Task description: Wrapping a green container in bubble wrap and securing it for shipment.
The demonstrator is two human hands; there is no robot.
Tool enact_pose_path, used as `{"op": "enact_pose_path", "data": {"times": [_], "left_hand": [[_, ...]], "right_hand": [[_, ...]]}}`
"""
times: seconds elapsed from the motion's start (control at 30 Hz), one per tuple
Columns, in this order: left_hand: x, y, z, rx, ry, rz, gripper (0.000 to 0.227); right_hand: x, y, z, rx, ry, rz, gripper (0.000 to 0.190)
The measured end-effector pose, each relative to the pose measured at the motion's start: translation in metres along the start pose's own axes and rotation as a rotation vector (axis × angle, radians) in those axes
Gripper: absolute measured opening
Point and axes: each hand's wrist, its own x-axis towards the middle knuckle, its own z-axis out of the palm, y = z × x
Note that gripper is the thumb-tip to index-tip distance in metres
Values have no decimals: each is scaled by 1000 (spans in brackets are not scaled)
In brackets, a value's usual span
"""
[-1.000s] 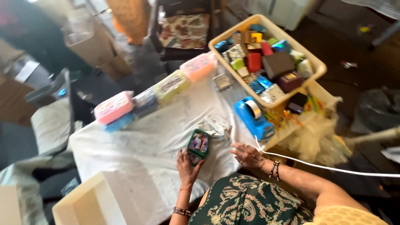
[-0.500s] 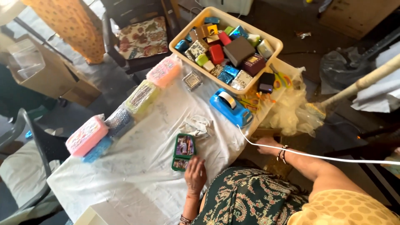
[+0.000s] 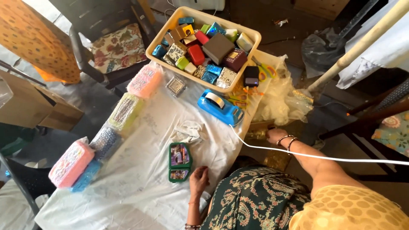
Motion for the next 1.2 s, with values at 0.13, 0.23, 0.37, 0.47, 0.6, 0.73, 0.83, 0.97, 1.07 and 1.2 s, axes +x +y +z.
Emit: {"op": "enact_pose_path", "data": {"times": [0.13, 0.23, 0.37, 0.47, 0.6, 0.73, 0.83, 0.97, 1.07, 1.2], "left_hand": [[17, -24, -11, -192, -72, -88, 23], [19, -26, -16, -246, -113, -151, 25], [21, -1, -13, -167, -75, -267, 25], [21, -3, -12, -134, -23, -283, 25], [17, 5, -8, -125, 19, -308, 25], [18, -1, -4, -90, 72, -302, 25], [15, -6, 3, -136, 108, -263, 26], [0, 27, 18, 174, 227, -203, 25], [-11, 57, 28, 451, 257, -211, 25], [5, 26, 26, 807, 271, -51, 26]], "right_hand": [[7, -1, -27, 37, 36, 19, 34], [30, 14, -36, 64, 102, 65, 35], [82, 56, -56, 172, 330, 133, 37], [99, 76, -80, 267, 454, 199, 37], [111, 96, -103, 360, 679, 367, 35], [117, 97, -125, 346, 832, 332, 49], [142, 99, -117, 346, 768, 265, 79], [185, 103, -80, 282, 428, 174, 92], [182, 102, -76, 195, 329, 140, 69], [171, 122, -92, 160, 485, 222, 50]]}}
